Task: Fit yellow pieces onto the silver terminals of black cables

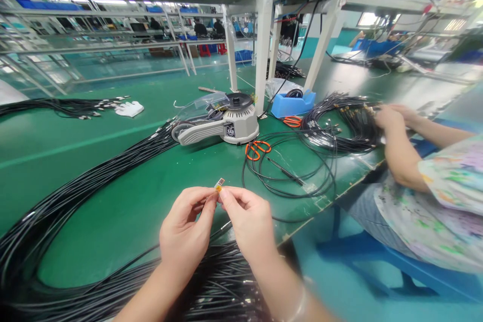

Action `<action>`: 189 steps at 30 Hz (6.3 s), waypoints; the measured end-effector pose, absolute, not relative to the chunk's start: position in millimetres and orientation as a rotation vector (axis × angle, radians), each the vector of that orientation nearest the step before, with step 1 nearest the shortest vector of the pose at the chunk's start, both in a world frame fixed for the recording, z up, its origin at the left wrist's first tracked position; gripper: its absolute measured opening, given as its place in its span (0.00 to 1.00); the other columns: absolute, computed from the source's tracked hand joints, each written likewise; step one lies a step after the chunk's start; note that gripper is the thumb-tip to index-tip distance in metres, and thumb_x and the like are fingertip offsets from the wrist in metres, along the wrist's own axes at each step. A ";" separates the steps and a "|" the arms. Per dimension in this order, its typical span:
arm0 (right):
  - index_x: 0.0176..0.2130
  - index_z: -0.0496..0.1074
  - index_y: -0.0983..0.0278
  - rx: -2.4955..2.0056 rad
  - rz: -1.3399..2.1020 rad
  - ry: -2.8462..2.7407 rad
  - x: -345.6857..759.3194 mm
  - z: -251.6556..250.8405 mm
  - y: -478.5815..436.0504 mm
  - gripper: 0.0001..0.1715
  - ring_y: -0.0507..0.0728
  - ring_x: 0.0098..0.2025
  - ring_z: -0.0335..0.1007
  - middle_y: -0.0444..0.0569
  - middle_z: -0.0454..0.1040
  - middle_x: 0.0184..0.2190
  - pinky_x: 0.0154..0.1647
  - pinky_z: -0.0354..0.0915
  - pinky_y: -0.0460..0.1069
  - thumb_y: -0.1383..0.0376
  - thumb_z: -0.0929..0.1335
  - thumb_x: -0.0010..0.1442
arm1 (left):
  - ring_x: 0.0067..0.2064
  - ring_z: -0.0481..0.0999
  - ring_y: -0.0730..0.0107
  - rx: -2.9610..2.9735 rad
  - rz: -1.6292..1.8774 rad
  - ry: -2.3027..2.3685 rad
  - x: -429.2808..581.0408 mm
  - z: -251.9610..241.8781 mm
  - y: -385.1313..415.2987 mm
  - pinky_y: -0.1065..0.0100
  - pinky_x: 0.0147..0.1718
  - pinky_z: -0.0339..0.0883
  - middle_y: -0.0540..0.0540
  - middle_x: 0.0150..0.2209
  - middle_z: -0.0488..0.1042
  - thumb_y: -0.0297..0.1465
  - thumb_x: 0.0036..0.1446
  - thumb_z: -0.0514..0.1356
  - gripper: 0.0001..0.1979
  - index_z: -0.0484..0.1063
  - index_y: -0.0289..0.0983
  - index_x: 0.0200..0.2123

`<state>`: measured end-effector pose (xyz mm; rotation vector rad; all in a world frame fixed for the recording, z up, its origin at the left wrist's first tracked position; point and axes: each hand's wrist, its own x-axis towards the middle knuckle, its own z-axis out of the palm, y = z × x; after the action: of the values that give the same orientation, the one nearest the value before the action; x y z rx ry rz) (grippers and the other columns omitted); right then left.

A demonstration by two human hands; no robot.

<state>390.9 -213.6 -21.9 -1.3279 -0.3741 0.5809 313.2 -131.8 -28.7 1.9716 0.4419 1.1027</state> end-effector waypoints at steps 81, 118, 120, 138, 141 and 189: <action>0.31 0.74 0.63 -1.467 0.256 -0.679 395.4 -22.9 -220.0 0.04 0.56 0.41 0.70 0.49 0.73 0.36 0.46 0.66 0.52 0.67 0.68 0.58 | 0.17 0.71 0.77 1.692 0.339 0.667 309.7 1.7 -121.7 0.74 0.21 0.61 0.56 0.21 0.66 0.37 0.56 0.57 0.12 0.70 0.35 0.25; 0.27 0.73 0.63 -1.479 0.281 -0.696 397.3 -12.1 -227.5 0.07 0.56 0.40 0.71 0.49 0.73 0.34 0.45 0.66 0.52 0.67 0.67 0.57 | 0.18 0.68 0.79 1.282 0.324 0.465 310.2 -7.7 -122.8 0.74 0.18 0.63 0.52 0.22 0.67 0.34 0.54 0.60 0.10 0.71 0.33 0.26; 0.28 0.73 0.63 -1.456 0.304 -0.693 398.9 -14.9 -226.4 0.07 0.56 0.40 0.71 0.49 0.73 0.35 0.44 0.67 0.52 0.66 0.68 0.57 | 0.18 0.68 0.79 1.250 0.313 0.454 310.1 -7.1 -123.0 0.74 0.18 0.63 0.52 0.23 0.68 0.34 0.54 0.60 0.10 0.71 0.33 0.25; 0.32 0.72 0.62 -1.193 0.469 -0.886 410.5 -19.2 -228.4 0.05 0.56 0.43 0.69 0.49 0.71 0.40 0.48 0.65 0.53 0.63 0.69 0.57 | 0.09 0.57 0.82 0.712 -0.161 0.121 306.4 -4.2 -113.9 0.79 0.04 0.52 0.52 0.15 0.61 0.35 0.47 0.64 0.15 0.67 0.31 0.18; 0.35 0.73 0.61 -1.123 0.491 -1.003 415.2 -18.2 -228.7 0.07 0.57 0.44 0.69 0.50 0.71 0.41 0.48 0.66 0.53 0.60 0.70 0.56 | 0.11 0.54 0.82 0.670 -0.225 0.133 305.7 -4.3 -116.3 0.79 0.03 0.50 0.51 0.14 0.60 0.35 0.44 0.65 0.15 0.68 0.31 0.17; 0.27 0.70 0.66 -1.768 0.702 -0.801 449.1 -11.5 -274.2 0.10 0.50 0.26 0.62 0.43 0.70 0.24 0.28 0.59 0.46 0.61 0.68 0.52 | 0.39 0.74 0.68 2.129 0.000 0.475 300.5 -3.7 -133.6 0.70 0.41 0.64 0.50 0.37 0.78 0.36 0.58 0.53 0.12 0.76 0.39 0.36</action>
<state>449.1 -274.2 -11.5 -1.7683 -0.8008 0.7021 300.5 -133.6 -3.7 2.1287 0.4749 0.0004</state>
